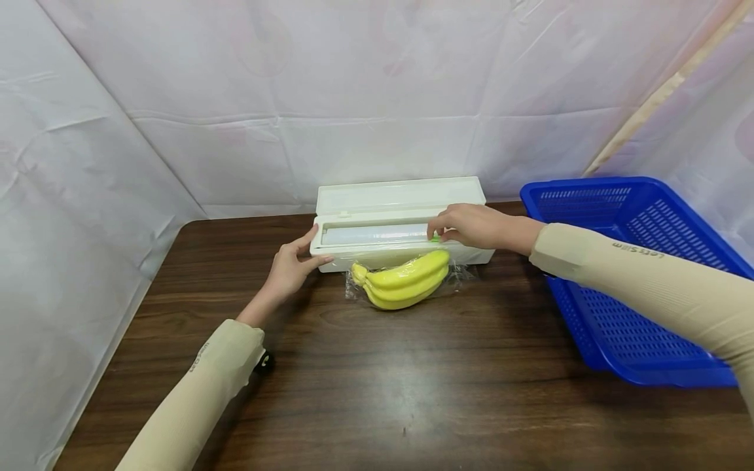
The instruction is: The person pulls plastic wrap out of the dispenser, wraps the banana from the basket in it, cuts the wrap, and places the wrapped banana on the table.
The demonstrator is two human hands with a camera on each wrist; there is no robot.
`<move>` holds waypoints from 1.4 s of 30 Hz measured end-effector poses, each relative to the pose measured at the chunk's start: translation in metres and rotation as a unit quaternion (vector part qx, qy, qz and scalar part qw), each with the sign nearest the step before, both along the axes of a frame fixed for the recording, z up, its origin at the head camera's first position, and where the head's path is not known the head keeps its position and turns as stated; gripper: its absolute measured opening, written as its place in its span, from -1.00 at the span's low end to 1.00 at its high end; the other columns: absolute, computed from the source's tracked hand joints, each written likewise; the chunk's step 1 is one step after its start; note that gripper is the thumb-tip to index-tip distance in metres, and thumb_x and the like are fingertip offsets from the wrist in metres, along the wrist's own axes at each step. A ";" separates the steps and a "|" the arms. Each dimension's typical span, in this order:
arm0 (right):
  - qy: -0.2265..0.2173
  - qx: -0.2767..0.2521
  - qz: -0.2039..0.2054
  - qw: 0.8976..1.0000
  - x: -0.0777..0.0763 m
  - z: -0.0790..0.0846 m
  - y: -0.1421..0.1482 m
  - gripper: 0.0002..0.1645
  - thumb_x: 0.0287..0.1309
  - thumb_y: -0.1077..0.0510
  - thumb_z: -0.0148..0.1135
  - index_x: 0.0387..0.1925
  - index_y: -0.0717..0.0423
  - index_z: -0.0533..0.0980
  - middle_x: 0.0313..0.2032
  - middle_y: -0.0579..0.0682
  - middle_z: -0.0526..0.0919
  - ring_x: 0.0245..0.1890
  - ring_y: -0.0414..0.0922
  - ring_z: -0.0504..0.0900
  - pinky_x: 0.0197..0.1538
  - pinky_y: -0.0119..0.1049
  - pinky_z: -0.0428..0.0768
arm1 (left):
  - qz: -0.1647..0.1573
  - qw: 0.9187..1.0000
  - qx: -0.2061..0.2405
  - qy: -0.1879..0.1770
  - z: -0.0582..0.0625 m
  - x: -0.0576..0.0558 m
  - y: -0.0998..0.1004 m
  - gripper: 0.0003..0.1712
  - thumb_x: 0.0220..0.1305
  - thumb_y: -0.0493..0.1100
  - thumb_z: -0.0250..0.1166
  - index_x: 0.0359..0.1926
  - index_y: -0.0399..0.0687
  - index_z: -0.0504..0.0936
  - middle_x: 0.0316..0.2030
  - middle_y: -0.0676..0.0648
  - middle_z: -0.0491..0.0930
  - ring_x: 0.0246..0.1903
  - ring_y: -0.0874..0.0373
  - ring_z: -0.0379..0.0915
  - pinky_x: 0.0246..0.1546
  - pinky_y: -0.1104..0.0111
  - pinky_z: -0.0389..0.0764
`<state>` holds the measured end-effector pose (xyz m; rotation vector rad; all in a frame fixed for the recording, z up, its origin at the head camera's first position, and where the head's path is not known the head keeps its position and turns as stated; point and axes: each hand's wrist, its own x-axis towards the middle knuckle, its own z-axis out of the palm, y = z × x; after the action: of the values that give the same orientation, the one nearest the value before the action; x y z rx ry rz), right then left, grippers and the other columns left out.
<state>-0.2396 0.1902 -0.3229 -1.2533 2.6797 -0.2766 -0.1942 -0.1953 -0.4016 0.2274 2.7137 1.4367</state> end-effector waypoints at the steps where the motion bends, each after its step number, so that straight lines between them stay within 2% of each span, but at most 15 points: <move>1: 0.000 0.001 -0.001 1.000 0.000 0.000 0.001 -0.78 0.43 0.31 0.31 -0.03 -0.06 0.68 -0.14 -0.02 0.76 0.00 0.06 0.69 -0.01 0.06 0.68 | 0.000 1.000 0.000 0.000 0.000 0.000 0.000 -0.07 0.42 -0.07 0.45 0.65 0.08 0.16 0.58 -0.11 0.22 0.53 -0.12 0.23 -0.01 0.15 0.47; 3: 0.000 0.003 -0.004 1.000 0.001 0.001 0.003 -0.78 0.43 0.31 0.31 -0.03 -0.05 0.68 -0.14 -0.02 0.75 0.01 0.06 0.68 -0.01 0.05 0.68 | 0.000 1.000 -0.001 0.000 0.000 0.000 0.000 -0.07 0.42 -0.06 0.45 0.65 0.08 0.16 0.58 -0.11 0.22 0.53 -0.13 0.23 -0.01 0.14 0.47; 11: -0.006 0.018 -0.025 1.000 0.003 0.004 0.009 -0.77 0.44 0.28 0.31 0.00 -0.08 0.68 -0.12 -0.05 0.73 0.02 0.03 0.67 -0.14 -0.01 0.68 | 0.005 1.000 -0.001 -0.004 0.001 0.000 -0.002 -0.06 0.42 -0.06 0.46 0.65 0.10 0.16 0.58 -0.12 0.20 0.55 -0.14 0.19 0.21 0.01 0.54; 16: -0.002 0.018 -0.026 0.999 0.003 0.003 0.013 -0.77 0.44 0.28 0.31 -0.01 -0.08 0.68 -0.14 -0.05 0.72 -0.02 0.03 0.66 -0.16 -0.02 0.67 | 0.006 1.000 0.001 -0.006 0.000 0.000 -0.003 -0.06 0.42 -0.07 0.45 0.65 0.10 0.15 0.59 -0.12 0.19 0.56 -0.14 0.18 0.33 -0.09 0.51; 33: 0.000 0.020 -0.028 0.999 0.003 0.001 0.021 -0.77 0.42 0.30 0.32 0.00 -0.04 0.69 -0.14 0.00 0.75 -0.05 0.04 0.69 -0.15 -0.03 0.69 | 0.004 1.000 0.008 -0.008 -0.002 -0.001 -0.002 -0.07 0.41 -0.09 0.46 0.65 0.12 0.17 0.58 -0.12 0.23 0.53 -0.14 0.23 0.31 -0.09 0.52; 42: 0.020 0.024 -0.031 0.999 0.004 0.001 0.027 -0.77 0.40 0.29 0.34 -0.03 -0.08 0.69 -0.16 -0.04 0.74 -0.07 0.02 0.69 -0.21 -0.05 0.68 | 0.006 1.000 0.005 -0.006 -0.002 -0.001 -0.001 -0.07 0.40 -0.07 0.47 0.65 0.13 0.19 0.58 -0.11 0.24 0.52 -0.13 0.25 0.25 -0.05 0.56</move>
<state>-0.2357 0.2174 -0.3220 -1.1761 2.7457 -0.1972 -0.1956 -0.1963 -0.4034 0.2025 2.7036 1.4487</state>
